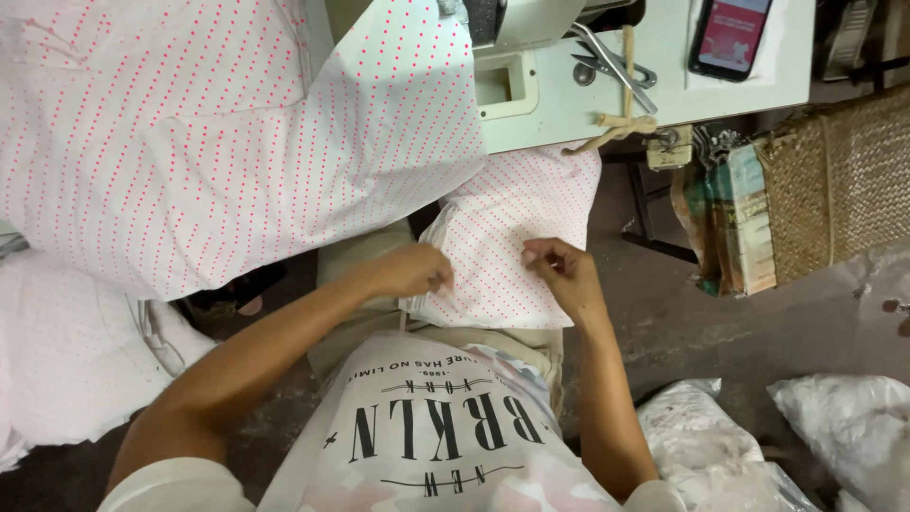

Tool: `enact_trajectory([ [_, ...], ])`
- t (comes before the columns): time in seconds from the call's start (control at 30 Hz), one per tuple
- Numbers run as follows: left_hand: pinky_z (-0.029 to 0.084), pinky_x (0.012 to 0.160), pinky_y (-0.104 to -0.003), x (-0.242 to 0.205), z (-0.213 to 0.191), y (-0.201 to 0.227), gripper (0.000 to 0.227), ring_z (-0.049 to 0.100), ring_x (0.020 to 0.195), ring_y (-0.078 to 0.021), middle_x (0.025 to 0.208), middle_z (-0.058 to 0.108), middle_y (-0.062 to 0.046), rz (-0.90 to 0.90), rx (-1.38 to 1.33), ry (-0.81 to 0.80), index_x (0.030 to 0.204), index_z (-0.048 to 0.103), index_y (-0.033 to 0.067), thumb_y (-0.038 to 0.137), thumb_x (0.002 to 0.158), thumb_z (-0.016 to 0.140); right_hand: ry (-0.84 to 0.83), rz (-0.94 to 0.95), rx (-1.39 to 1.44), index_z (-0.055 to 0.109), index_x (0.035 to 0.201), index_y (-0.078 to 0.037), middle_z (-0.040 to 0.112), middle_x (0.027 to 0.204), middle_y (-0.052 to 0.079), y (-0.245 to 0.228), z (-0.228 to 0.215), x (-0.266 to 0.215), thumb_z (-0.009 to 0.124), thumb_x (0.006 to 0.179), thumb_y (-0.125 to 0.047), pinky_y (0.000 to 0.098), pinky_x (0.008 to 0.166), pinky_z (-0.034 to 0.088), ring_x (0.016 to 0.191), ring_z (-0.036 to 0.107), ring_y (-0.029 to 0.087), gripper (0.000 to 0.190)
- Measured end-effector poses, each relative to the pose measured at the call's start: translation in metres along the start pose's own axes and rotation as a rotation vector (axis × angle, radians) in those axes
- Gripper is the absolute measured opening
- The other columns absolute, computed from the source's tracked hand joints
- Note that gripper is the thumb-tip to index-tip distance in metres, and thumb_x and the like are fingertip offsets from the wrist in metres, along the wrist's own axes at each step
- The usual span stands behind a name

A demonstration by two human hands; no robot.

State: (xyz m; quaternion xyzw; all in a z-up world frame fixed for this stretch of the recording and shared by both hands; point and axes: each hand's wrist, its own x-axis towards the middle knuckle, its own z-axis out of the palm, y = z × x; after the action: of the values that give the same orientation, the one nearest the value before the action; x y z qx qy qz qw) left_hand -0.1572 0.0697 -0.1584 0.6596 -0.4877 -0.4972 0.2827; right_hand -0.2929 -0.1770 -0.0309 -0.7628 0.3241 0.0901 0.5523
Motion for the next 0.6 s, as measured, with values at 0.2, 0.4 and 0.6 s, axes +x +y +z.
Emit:
enact_trajectory([
  [0.2, 0.051, 0.062, -0.028, 0.103, -0.002, -0.037, 0.027, 0.067, 0.07, -0.016, 0.072, 0.07, -0.005, -0.242, -0.738, 0.648, 0.094, 0.075, 0.0062, 0.026, 0.081, 0.088, -0.004, 0.087, 0.132, 0.071, 0.121, 0.002, 0.075, 0.09, 0.02, 0.019, 0.003, -0.013, 0.078, 0.089, -0.012, 0.0383, 0.079, 0.059, 0.083, 0.07, 0.024, 0.036],
  [0.4, 0.056, 0.082, -0.024, 0.088, -0.094, 0.173, 0.015, 0.073, 0.084, -0.0101, 0.082, 0.074, 0.002, 0.267, -0.563, 1.046, 0.093, 0.077, 0.0169, 0.024, 0.085, 0.087, 0.407, -0.215, -0.097, 0.073, 0.102, 0.006, 0.07, 0.088, 0.028, 0.006, -0.072, -0.003, 0.067, 0.092, 0.008, 0.045, 0.078, 0.053, 0.088, 0.068, 0.035, 0.012],
  [0.6, 0.056, 0.084, -0.024, -0.016, -0.082, 0.205, 0.013, 0.07, 0.091, -0.0119, 0.099, 0.076, -0.004, 0.122, -0.672, 1.096, 0.102, 0.075, 0.0057, 0.005, 0.09, 0.077, 0.065, -0.246, -0.286, 0.076, 0.111, -0.012, 0.08, 0.108, 0.008, -0.107, -0.16, -0.079, 0.071, 0.09, -0.008, 0.0234, 0.041, 0.056, 0.054, 0.068, 0.012, 0.021],
])
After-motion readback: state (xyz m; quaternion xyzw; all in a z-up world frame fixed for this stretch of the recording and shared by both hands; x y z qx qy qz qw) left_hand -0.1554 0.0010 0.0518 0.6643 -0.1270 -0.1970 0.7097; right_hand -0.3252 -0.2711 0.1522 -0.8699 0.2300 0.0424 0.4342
